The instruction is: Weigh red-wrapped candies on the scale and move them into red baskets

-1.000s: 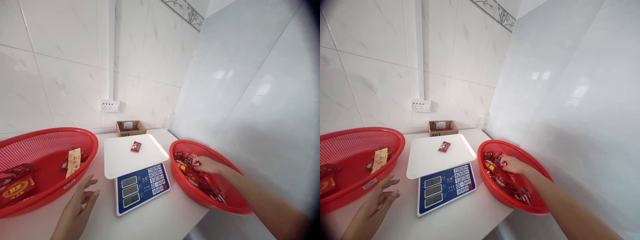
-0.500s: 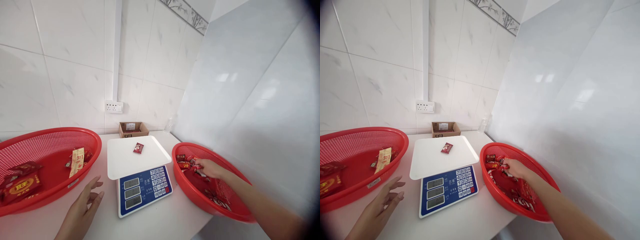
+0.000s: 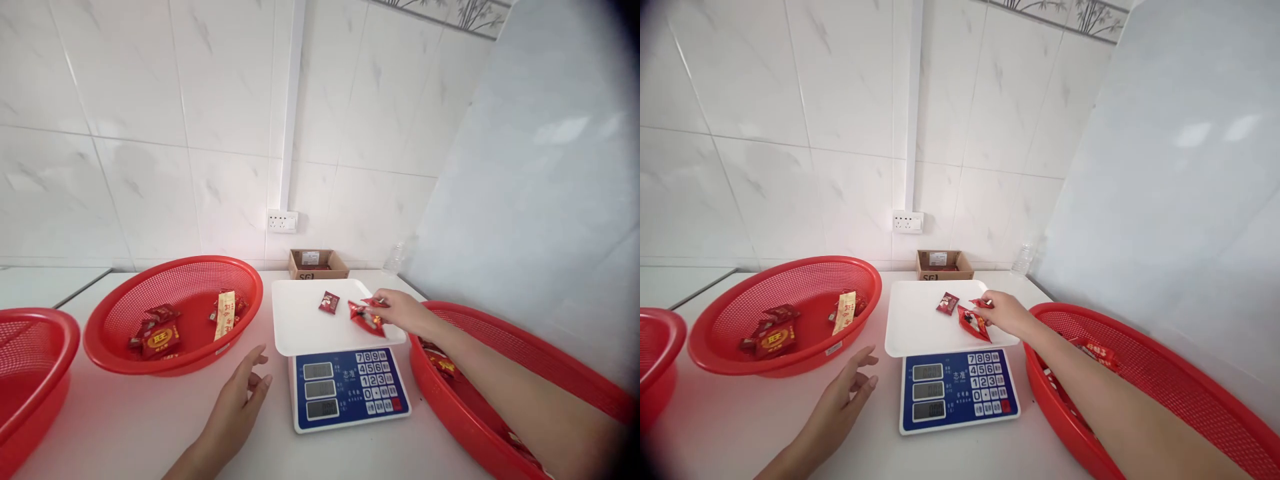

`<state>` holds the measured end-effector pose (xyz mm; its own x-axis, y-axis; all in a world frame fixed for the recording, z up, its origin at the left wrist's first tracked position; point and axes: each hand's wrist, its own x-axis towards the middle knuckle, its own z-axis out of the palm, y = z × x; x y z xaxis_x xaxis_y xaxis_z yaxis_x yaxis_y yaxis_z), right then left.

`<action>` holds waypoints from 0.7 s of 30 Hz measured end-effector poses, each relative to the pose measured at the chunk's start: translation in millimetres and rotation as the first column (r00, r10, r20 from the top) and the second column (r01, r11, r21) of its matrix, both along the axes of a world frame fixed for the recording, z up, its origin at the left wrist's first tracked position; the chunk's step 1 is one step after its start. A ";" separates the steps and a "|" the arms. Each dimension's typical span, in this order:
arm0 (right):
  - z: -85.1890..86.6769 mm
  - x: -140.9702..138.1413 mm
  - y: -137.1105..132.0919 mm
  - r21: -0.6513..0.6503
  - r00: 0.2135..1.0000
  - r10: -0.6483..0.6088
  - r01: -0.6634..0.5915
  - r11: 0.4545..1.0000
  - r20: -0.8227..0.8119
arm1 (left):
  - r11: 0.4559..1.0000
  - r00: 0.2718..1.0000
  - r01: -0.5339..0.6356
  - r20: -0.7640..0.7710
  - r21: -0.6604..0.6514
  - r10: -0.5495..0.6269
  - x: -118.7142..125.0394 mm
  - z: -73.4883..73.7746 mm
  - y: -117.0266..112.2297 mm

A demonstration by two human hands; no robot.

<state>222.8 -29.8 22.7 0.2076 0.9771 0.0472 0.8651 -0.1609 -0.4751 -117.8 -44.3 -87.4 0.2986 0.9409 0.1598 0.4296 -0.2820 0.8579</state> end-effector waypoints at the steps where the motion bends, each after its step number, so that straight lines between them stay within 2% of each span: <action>1: -3.0 -8.5 6.5 -0.018 1.000 0.019 -0.019 1.000 -0.025 | 1.000 1.000 0.003 0.002 -0.007 -0.003 -0.2 -0.3 0.2; 4: -4.1 -23.0 18.2 -0.001 0.999 0.035 -0.035 0.999 -0.019 | 1.000 1.000 0.003 0.014 -0.009 -0.003 -0.3 -1.9 1.1; 9: 6.8 -39.9 19.3 0.075 0.982 0.039 -0.053 0.996 0.184 | 1.000 1.000 0.015 0.012 -0.006 -0.015 -0.2 -4.3 -0.2; 13: 10.1 -48.2 16.7 0.026 0.979 0.125 -0.131 0.991 0.159 | 0.999 1.000 0.012 -0.013 -0.032 -0.013 0.1 -3.3 -0.3; 15: 11.2 -36.3 15.4 0.035 0.976 0.139 -0.147 0.988 0.169 | 1.000 1.000 0.000 -0.006 -0.022 -0.001 0.2 -1.7 0.8; 17: 11.7 -10.2 11.5 0.058 0.973 0.100 -0.115 0.992 0.208 | 1.000 1.000 -0.001 -0.001 -0.005 0.001 0.0 -0.3 1.6; 21: 3.5 62.9 -17.2 0.019 0.958 -0.118 0.117 0.993 0.263 | 1.000 1.000 0.005 -0.009 0.017 -0.004 -0.9 -1.5 2.5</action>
